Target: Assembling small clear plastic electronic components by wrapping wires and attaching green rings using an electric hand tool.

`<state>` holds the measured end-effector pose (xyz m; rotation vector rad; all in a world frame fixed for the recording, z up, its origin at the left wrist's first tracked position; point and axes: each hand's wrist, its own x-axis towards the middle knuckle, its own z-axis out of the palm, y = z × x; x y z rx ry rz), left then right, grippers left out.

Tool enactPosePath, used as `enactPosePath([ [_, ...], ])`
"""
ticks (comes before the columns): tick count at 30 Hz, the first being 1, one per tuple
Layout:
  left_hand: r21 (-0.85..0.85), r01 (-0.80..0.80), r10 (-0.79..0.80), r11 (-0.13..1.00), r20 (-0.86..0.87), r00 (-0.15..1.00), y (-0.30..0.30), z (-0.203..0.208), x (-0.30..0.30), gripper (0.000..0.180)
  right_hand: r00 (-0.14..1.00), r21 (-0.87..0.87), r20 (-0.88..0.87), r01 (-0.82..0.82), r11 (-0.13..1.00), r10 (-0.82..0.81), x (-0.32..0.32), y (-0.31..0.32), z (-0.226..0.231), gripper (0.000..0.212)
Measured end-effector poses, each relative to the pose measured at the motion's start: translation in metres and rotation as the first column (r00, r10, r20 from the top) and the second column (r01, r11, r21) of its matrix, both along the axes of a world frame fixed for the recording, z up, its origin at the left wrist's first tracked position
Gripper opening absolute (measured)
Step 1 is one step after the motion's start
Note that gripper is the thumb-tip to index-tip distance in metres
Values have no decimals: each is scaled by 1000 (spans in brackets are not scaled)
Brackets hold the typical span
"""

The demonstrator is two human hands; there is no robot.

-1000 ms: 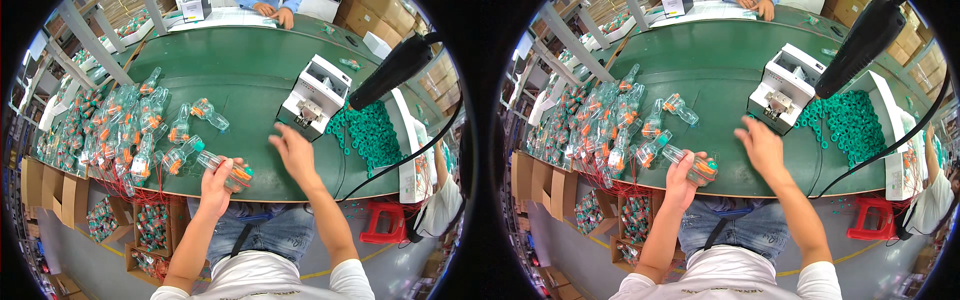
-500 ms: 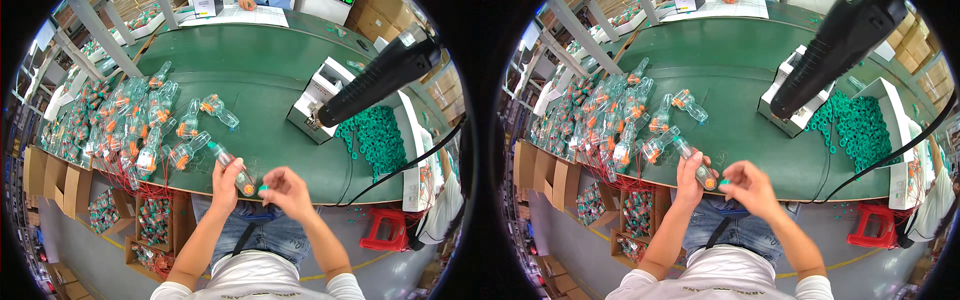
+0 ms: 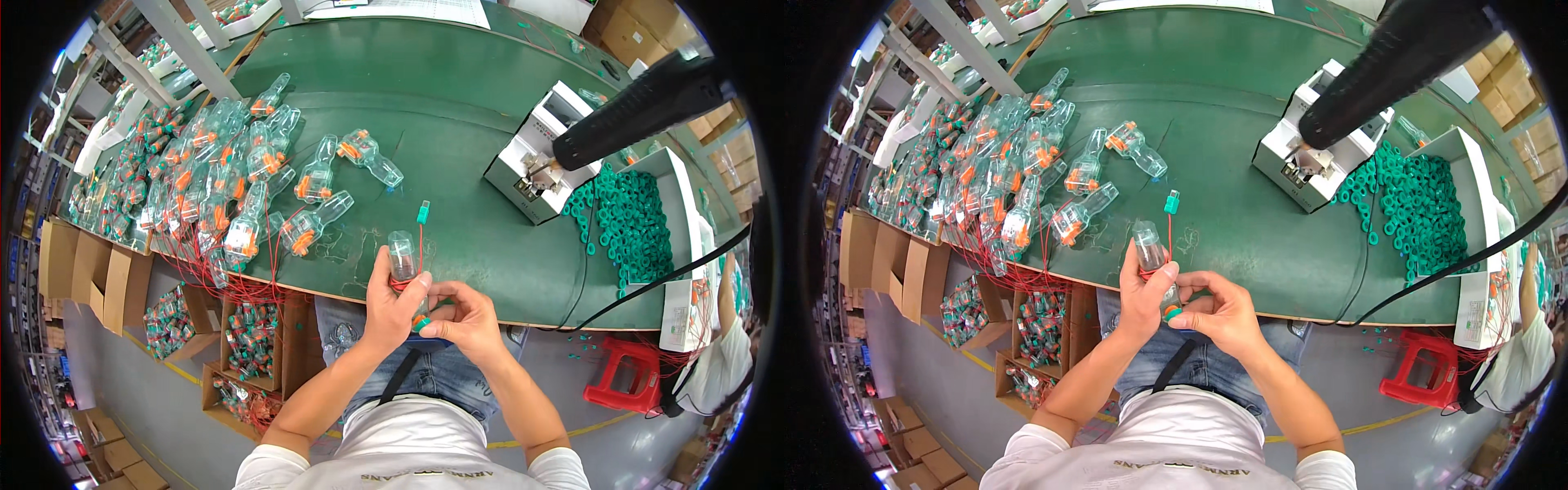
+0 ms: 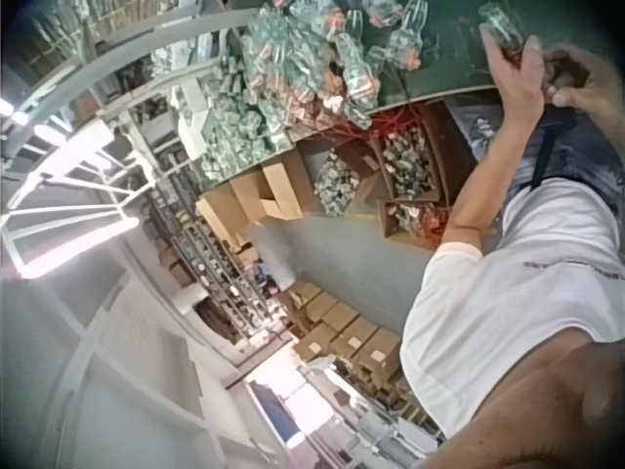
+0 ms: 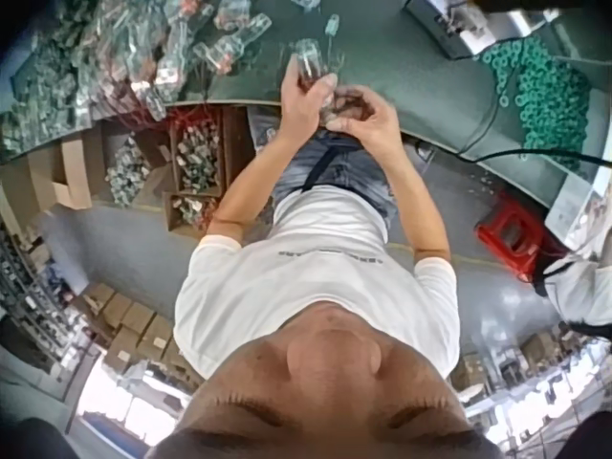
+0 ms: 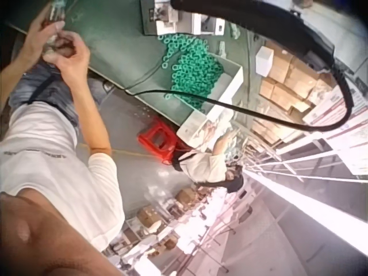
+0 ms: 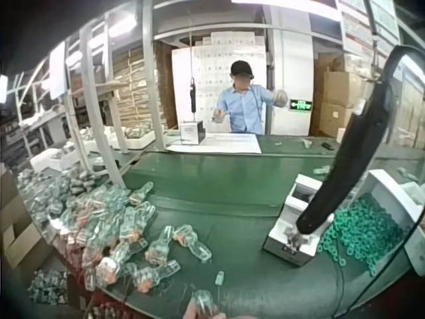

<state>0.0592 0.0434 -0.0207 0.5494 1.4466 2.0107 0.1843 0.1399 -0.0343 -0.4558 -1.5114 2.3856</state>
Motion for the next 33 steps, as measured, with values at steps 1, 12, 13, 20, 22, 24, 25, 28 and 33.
enactPosePath([
  [1,-36,7,-7,999,0,1000,-1,1,2,23,1000,1,-3,-28,1000,28,3,0,-4,56],
  [12,-20,339,-303,941,-501,811,-25,11,25,42,976,673,127,-217,707,178,42,-13,11,71],
  [13,4,356,-301,934,-527,795,-28,14,28,42,963,678,130,-259,688,234,46,-16,9,72],
  [20,-28,-39,40,999,41,998,-73,-10,58,34,980,-23,149,-132,991,133,51,-86,-42,79],
  [22,-202,-137,217,970,462,860,-114,-38,55,27,857,-105,248,-439,892,451,37,-96,-60,63],
  [24,-407,-344,516,846,463,721,-163,-89,59,33,668,73,485,-675,734,565,17,-111,-51,49],
  [25,-497,-404,630,768,471,618,-191,-113,56,31,732,205,428,-650,732,530,23,-111,-52,40],
  [28,-707,-358,792,609,528,305,-269,-162,29,27,801,124,483,-464,877,355,32,-87,-60,39],
  [33,-621,-643,842,450,534,74,-417,-309,-50,37,798,101,563,-327,940,217,29,-56,-67,27],
])
